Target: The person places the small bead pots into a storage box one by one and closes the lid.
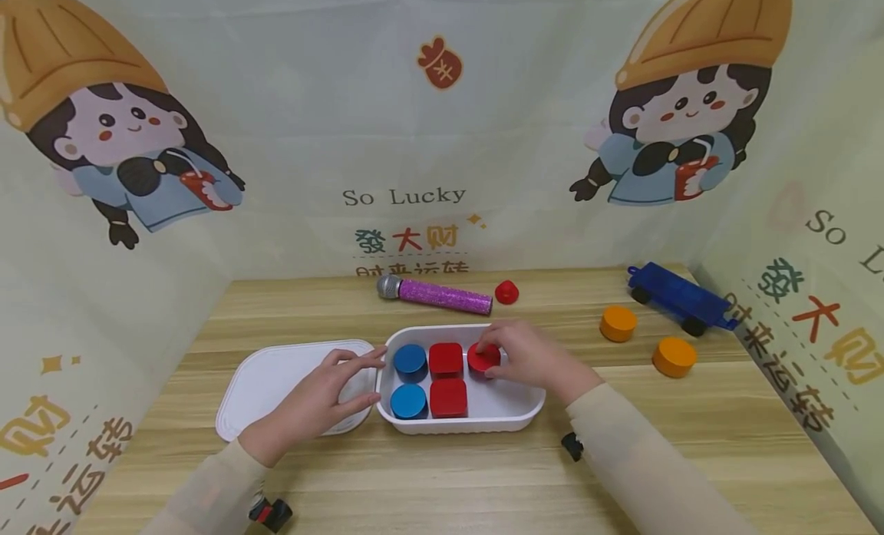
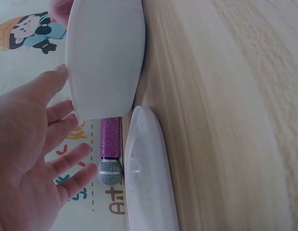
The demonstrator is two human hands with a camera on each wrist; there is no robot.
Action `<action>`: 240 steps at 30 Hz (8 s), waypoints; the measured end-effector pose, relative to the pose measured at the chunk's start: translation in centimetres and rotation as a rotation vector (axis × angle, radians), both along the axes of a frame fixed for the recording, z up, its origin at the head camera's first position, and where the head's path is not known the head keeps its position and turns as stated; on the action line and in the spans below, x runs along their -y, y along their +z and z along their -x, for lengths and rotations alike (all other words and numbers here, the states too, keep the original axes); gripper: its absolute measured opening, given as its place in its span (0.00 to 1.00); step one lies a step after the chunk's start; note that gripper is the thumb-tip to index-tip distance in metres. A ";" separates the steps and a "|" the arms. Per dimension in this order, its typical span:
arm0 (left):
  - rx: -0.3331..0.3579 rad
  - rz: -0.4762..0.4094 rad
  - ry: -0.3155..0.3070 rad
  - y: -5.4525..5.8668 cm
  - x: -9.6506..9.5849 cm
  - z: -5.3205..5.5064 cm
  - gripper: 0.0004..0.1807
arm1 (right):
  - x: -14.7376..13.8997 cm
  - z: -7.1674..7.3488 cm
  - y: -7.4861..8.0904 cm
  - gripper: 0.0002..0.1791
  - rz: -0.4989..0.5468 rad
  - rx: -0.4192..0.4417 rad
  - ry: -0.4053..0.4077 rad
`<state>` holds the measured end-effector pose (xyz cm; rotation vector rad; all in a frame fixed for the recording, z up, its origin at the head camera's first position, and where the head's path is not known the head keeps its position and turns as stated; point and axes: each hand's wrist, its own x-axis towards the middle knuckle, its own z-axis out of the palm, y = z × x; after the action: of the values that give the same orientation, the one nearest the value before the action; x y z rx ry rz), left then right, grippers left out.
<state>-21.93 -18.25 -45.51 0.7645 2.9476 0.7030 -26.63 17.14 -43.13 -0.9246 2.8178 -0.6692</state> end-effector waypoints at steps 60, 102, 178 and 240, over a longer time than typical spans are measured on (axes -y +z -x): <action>0.000 0.002 0.008 0.1 -0.1 -0.1 0.38 | -19.0 1.2 -1.1 0.27 0.042 -0.071 -0.393; 0.009 -0.003 0.011 0.0 -0.1 -0.1 0.38 | -10.0 -2.4 3.6 0.21 0.091 -0.164 -0.280; -0.027 -0.027 0.001 -0.6 -0.1 0.1 0.35 | -10.2 -4.6 1.3 0.12 0.137 -0.190 -0.154; -0.010 -0.023 0.009 -0.4 -0.2 0.0 0.34 | -11.6 -5.1 3.3 0.17 -0.043 -0.240 -0.250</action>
<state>-21.90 -18.06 -45.89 0.7592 2.9586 0.7373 -21.58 28.69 -39.85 -0.6940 3.1829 -0.5535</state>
